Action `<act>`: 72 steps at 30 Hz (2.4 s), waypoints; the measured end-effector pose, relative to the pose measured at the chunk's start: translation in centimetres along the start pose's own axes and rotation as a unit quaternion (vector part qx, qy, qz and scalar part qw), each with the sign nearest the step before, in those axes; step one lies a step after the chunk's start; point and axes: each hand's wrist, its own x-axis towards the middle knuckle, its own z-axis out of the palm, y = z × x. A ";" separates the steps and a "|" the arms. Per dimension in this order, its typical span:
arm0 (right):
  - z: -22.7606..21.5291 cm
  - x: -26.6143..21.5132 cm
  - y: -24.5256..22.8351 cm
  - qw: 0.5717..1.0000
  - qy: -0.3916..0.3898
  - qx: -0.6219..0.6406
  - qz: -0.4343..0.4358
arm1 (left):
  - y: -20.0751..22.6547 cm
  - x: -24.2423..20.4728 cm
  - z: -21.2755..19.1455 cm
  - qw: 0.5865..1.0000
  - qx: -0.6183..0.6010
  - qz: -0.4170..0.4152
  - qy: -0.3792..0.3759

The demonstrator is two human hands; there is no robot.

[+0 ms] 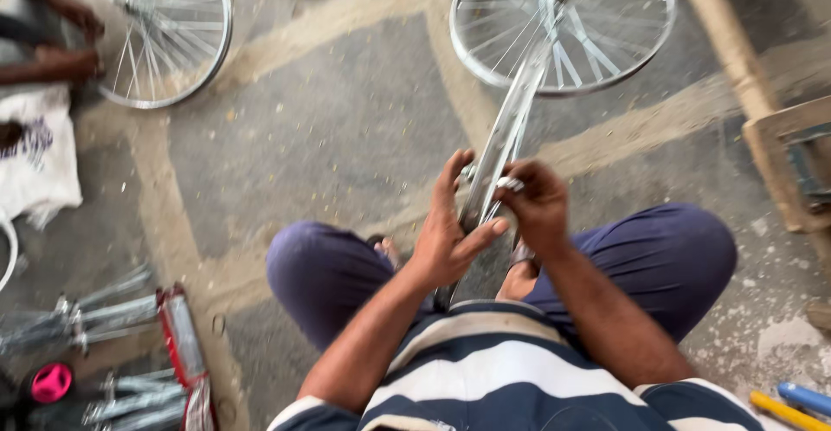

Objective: The person sits on the floor and repeatedly inserts and tightens small metal fasteners into a bicycle wheel rim using their hands. They rotate the wheel to access different sections and continue the process across the rim.

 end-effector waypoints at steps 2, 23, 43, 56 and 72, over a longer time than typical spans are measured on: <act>-0.9 0.2 -0.5 0.998 0.046 0.006 0.033 | 0.3 0.2 -0.2 1.000 0.020 0.009 -0.004; 2.7 0.5 -5.2 0.854 -0.051 -0.446 -0.264 | -0.8 -0.1 -1.1 0.999 -0.016 -0.043 -0.027; 1.3 1.2 -3.2 0.963 -0.141 -0.196 -0.125 | -0.5 -0.5 -0.8 0.999 0.032 -0.007 -0.009; 3.0 2.5 -5.1 0.917 -0.131 -0.362 -0.103 | 0.2 -0.4 -0.6 1.000 0.010 -0.008 -0.013; -2.1 4.7 -5.3 0.967 -0.233 -0.046 0.094 | 1.3 -0.1 -0.1 0.999 0.028 0.002 -0.027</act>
